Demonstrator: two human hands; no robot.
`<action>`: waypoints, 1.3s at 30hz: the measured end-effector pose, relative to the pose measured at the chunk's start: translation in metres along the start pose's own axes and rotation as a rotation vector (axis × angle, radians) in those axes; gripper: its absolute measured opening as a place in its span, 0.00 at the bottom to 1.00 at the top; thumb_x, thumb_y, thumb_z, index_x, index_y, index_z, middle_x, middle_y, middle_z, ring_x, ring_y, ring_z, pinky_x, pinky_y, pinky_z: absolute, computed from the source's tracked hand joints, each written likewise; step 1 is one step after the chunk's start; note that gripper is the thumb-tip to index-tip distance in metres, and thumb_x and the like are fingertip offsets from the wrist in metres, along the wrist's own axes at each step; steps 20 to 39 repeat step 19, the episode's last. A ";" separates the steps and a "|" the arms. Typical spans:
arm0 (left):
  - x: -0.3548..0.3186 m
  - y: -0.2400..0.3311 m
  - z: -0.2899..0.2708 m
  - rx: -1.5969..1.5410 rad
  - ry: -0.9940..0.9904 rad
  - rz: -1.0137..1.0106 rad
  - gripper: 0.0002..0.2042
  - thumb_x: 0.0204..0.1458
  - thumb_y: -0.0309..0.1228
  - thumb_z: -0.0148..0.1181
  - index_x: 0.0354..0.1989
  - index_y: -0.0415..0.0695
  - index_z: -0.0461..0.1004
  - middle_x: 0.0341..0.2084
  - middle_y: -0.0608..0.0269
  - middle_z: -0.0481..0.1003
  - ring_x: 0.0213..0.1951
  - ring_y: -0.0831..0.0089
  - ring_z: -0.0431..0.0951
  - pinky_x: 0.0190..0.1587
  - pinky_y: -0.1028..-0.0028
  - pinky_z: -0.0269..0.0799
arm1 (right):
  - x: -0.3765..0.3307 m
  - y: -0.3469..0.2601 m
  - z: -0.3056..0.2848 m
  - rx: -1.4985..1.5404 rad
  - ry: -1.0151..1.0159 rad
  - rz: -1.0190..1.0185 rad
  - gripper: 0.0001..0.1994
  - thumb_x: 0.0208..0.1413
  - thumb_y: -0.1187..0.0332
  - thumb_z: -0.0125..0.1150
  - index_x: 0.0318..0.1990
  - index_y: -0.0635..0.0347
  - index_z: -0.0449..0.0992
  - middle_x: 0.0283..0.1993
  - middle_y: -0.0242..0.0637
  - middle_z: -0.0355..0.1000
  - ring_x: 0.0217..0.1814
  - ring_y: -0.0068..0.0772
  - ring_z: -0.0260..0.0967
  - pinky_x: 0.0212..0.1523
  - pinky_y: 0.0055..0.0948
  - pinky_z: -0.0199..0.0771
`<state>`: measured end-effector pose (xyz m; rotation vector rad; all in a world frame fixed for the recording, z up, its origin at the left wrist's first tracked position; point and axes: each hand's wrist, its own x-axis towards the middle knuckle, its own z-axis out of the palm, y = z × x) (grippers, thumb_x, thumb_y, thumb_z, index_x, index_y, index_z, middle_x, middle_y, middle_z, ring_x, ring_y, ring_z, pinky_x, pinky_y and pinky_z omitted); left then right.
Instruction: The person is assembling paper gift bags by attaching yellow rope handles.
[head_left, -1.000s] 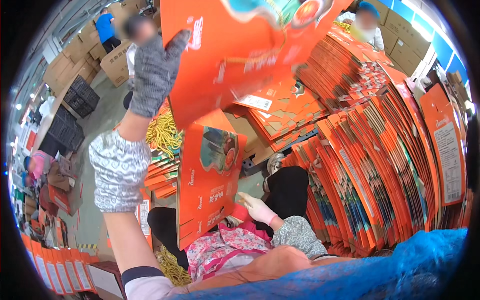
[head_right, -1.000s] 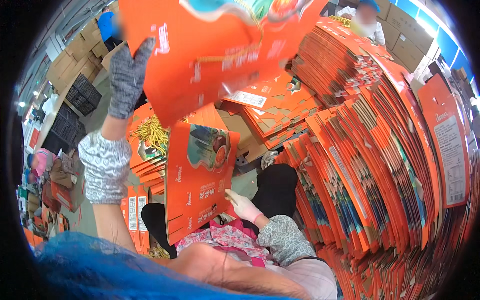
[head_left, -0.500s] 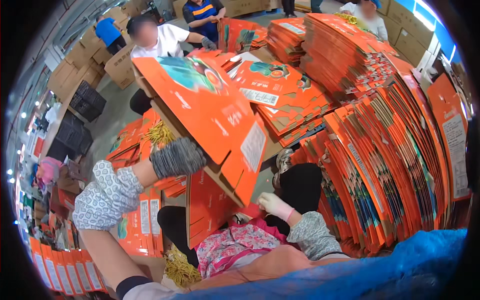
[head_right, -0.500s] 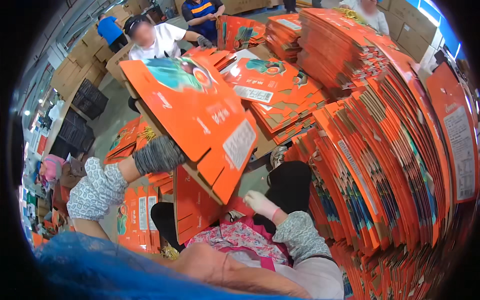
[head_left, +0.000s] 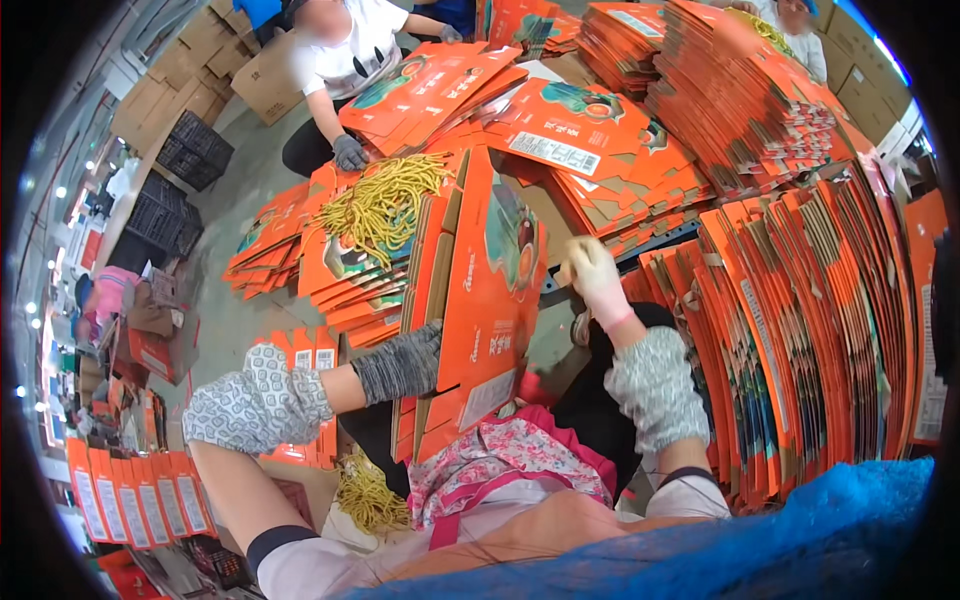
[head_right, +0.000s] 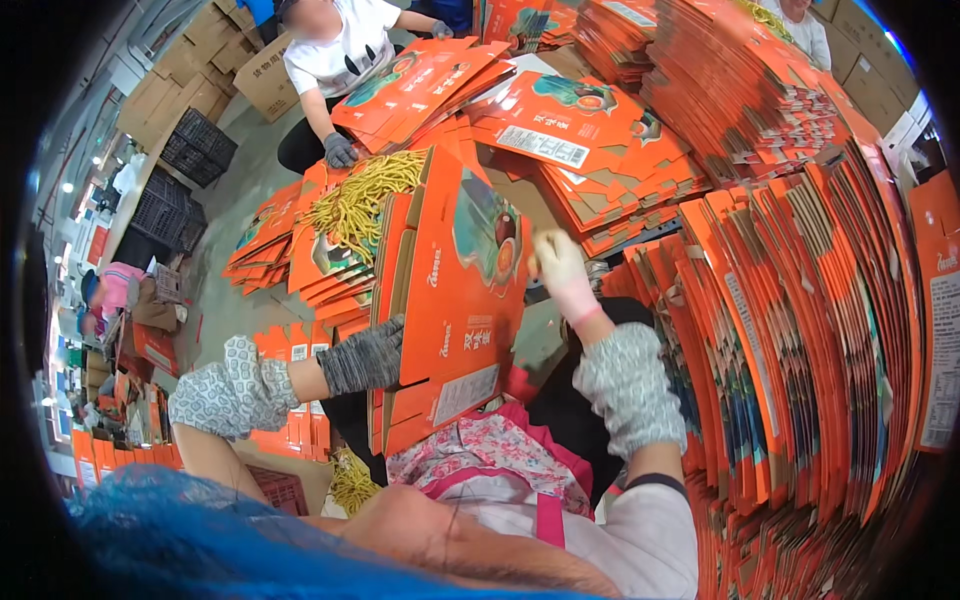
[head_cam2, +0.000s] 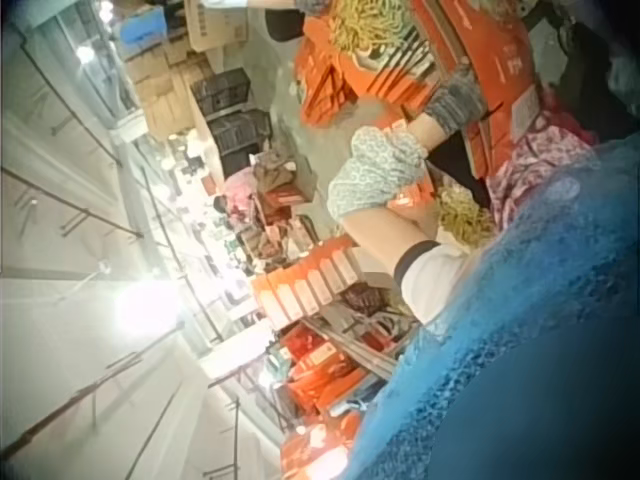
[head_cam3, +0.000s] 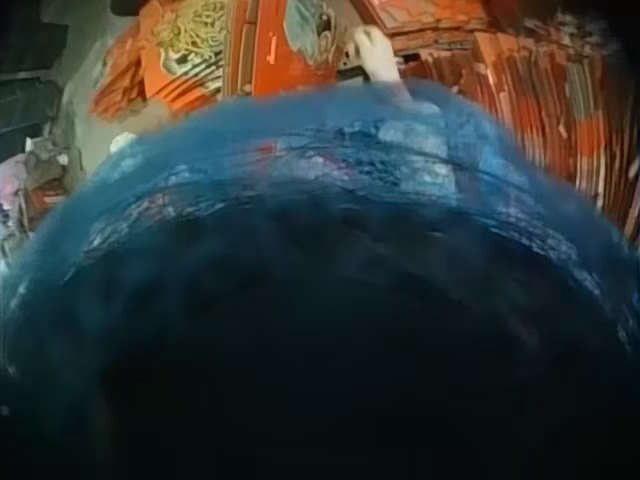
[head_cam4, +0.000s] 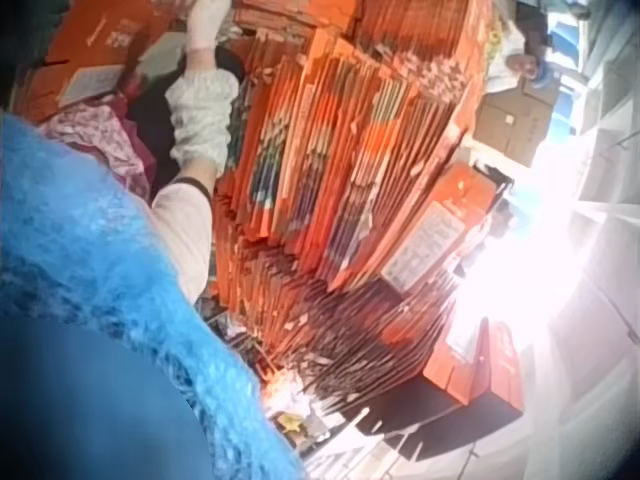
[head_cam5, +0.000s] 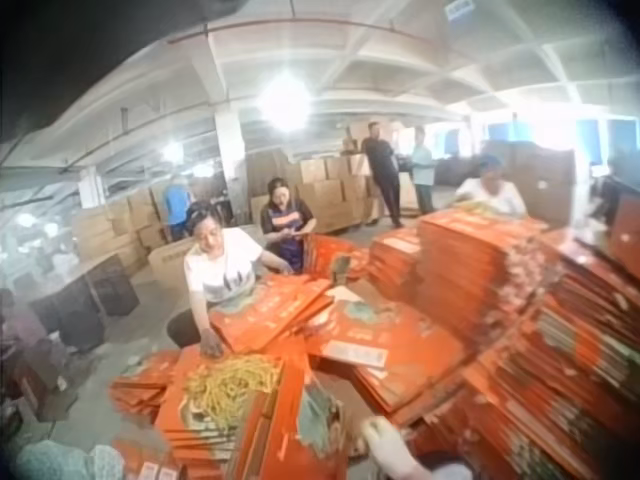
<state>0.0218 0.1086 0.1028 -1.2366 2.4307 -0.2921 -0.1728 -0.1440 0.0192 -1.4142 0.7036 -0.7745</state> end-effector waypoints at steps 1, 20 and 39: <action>0.000 0.007 0.005 0.000 -0.045 0.017 0.20 0.48 0.32 0.49 0.51 0.41 0.67 0.53 0.51 0.67 0.56 0.58 0.65 0.58 0.61 0.59 | 0.016 -0.008 0.001 -0.076 0.016 -0.050 0.12 0.59 0.67 0.47 0.35 0.68 0.72 0.21 0.36 0.68 0.19 0.23 0.62 0.22 0.24 0.62; 0.000 0.101 0.034 -0.320 0.389 -0.625 0.19 0.51 0.29 0.47 0.52 0.36 0.66 0.46 0.49 0.72 0.50 0.53 0.70 0.58 0.61 0.60 | 0.077 -0.007 0.100 0.022 -0.284 -0.025 0.13 0.61 0.66 0.46 0.47 0.64 0.71 0.35 0.38 0.74 0.14 0.24 0.64 0.17 0.24 0.65; 0.000 0.101 0.034 -0.320 0.389 -0.625 0.19 0.51 0.29 0.47 0.52 0.36 0.66 0.46 0.49 0.72 0.50 0.53 0.70 0.58 0.61 0.60 | 0.077 -0.007 0.100 0.022 -0.284 -0.025 0.13 0.61 0.66 0.46 0.47 0.64 0.71 0.35 0.38 0.74 0.14 0.24 0.64 0.17 0.24 0.65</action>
